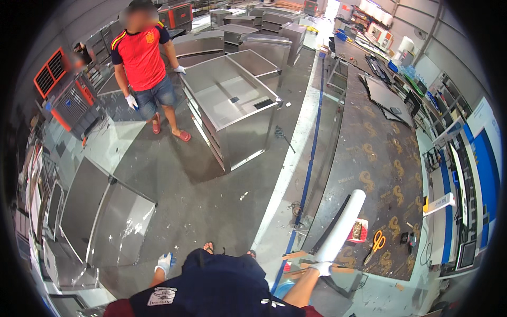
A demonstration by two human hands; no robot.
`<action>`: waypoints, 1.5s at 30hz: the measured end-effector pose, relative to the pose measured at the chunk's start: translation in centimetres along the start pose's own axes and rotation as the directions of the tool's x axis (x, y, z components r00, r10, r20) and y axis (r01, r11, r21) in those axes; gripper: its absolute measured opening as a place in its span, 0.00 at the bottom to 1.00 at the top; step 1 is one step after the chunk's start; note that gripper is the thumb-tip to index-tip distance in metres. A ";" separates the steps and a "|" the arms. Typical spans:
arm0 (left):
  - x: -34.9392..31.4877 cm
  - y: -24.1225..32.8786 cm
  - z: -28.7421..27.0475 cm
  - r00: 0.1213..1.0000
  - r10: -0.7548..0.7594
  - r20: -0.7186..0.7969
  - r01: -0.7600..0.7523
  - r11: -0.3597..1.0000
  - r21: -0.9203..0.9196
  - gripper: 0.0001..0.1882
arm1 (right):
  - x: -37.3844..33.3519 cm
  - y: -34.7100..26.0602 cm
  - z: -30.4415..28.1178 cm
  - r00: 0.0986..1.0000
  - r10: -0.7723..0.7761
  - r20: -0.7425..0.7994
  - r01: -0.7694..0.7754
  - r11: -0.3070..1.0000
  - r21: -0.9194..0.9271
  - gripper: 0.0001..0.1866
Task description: The person wraps a large metal box with plastic film, then lifts and stacks it with another person. They continue wrapping and stacking additional metal boxes in the workshop.
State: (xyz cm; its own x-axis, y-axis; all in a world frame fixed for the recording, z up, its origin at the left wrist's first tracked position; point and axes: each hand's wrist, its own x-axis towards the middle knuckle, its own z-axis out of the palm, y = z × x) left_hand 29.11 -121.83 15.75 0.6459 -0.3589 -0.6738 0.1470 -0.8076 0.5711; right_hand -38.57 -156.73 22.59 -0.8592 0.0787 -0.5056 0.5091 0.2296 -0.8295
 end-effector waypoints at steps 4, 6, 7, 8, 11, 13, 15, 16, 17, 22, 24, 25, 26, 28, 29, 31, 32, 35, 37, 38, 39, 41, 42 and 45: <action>-1.0 0.3 0.0 0.992 -0.070 0.109 0.046 0.975 0.216 0.29 | 4.2 4.7 0.9 0.939 0.299 0.169 -0.303 0.953 -0.001 0.24; -2.3 0.6 -0.8 0.991 -0.101 0.092 0.066 0.945 0.321 0.24 | 3.9 5.1 0.3 0.971 0.194 0.138 -0.195 0.981 -0.009 0.28; -3.0 0.8 -1.1 0.992 -0.101 0.079 0.069 0.942 0.329 0.25 | 3.3 5.0 0.1 0.971 0.187 0.147 -0.183 0.982 -0.035 0.29; -3.8 0.8 -1.5 0.991 -0.116 0.064 0.088 0.937 0.338 0.25 | 2.7 4.8 -0.6 0.967 0.177 0.181 -0.163 0.982 -0.090 0.32; -5.7 0.0 -2.0 0.989 -0.145 0.015 0.134 0.945 0.299 0.23 | 0.5 4.1 -1.7 0.976 0.068 0.207 -0.013 0.967 -0.256 0.45; -7.0 -1.8 -1.5 0.976 -0.210 -0.062 0.216 0.970 0.107 0.20 | -0.5 4.1 -3.0 0.987 0.004 0.158 0.057 0.923 -0.381 0.50; -8.3 -4.6 -1.9 0.991 -0.130 -0.034 0.133 0.987 0.088 0.19 | -1.5 4.9 -4.5 0.988 -0.118 0.103 0.154 0.859 -0.488 0.54; -9.7 -6.6 -1.9 0.988 -0.150 -0.024 0.152 0.983 0.100 0.19 | -1.8 5.5 -5.9 0.985 -0.151 0.079 0.170 0.871 -0.461 0.50; -10.6 -8.4 -2.0 0.975 -0.196 -0.103 0.208 0.970 0.124 0.18 | -2.2 6.6 -7.6 0.991 -0.127 0.053 0.137 0.877 -0.461 0.48; -17.0 -15.5 -0.7 0.894 -0.388 -0.223 0.368 0.921 -0.127 0.28 | -3.5 14.7 -16.0 0.600 -0.194 0.776 0.795 0.028 -0.607 0.29; -19.4 -17.4 0.1 0.861 -0.502 -0.089 0.501 0.865 -0.027 0.28 | -4.3 19.6 -17.2 0.229 -0.240 0.943 0.972 0.103 -0.210 0.25; -20.5 -18.3 0.5 0.852 -0.524 -0.003 0.524 0.851 -0.046 0.29 | -4.3 21.2 -17.4 0.292 -0.058 0.955 0.943 0.186 -0.277 0.25; -21.2 -19.0 0.7 0.842 -0.539 0.020 0.539 0.840 -0.058 0.30 | -4.4 23.0 -17.2 0.334 0.104 0.937 0.903 0.250 -0.350 0.25; -22.2 -20.4 0.5 0.801 -0.591 0.095 0.597 0.800 -0.063 0.31 | -4.0 25.6 -16.2 0.374 0.356 0.856 0.806 0.331 -0.490 0.26; -22.4 -20.9 0.2 0.817 -0.573 0.067 0.577 0.813 -0.084 0.30 | -3.6 26.6 -15.5 0.384 0.460 0.801 0.754 0.345 -0.560 0.26; -21.7 -21.6 -1.0 0.861 -0.507 0.021 0.507 0.855 -0.108 0.29 | -2.2 27.2 -13.6 0.410 0.603 0.684 0.645 0.339 -0.685 0.27; -21.4 -22.0 -1.7 0.869 -0.495 0.000 0.493 0.864 -0.103 0.29 | -1.4 27.1 -12.4 0.421 0.658 0.624 0.596 0.318 -0.737 0.27; -19.3 -23.1 -4.6 0.877 -0.481 -0.023 0.463 0.856 -0.229 0.29 | -1.1 26.5 -8.9 0.413 0.762 0.498 0.496 0.271 -0.825 0.28; -17.8 -24.6 -7.2 0.888 -0.451 -0.083 0.414 0.867 -0.278 0.30 | -4.1 27.8 -7.2 0.451 0.731 0.513 0.561 0.215 -0.800 0.29; -17.3 -25.7 -8.2 0.893 -0.437 -0.105 0.390 0.869 -0.303 0.30 | -6.9 28.9 -6.6 0.514 0.658 0.550 0.633 0.140 -0.761 0.29; -16.7 -27.0 -9.3 0.891 -0.427 -0.152 0.366 0.875 -0.316 0.31 | -9.9 30.2 -7.0 0.463 0.681 0.568 0.684 0.134 -0.717 0.28; -16.1 -30.1 -11.1 0.863 -0.449 -0.232 0.373 0.876 -0.306 0.32 | -17.6 32.2 -7.6 0.252 0.747 0.615 0.777 0.223 -0.589 0.25; -16.0 -31.9 -11.9 0.861 -0.445 -0.246 0.336 0.861 -0.382 0.30 | -21.9 33.5 -8.4 0.240 0.740 0.629 0.810 0.204 -0.550 0.23; -17.8 -36.4 -12.5 0.786 -0.566 -0.248 0.224 0.635 -0.739 0.22 | -32.9 37.4 -12.7 0.027 0.657 0.753 0.877 0.346 -0.333 0.16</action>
State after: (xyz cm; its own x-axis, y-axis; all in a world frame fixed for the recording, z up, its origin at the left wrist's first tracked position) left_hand 21.60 -80.18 12.77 0.6106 0.2909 -0.7366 0.7917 -0.2478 0.5584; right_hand 8.14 -138.36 11.23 0.3501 -0.5777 -0.7374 -0.5946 0.4712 -0.6514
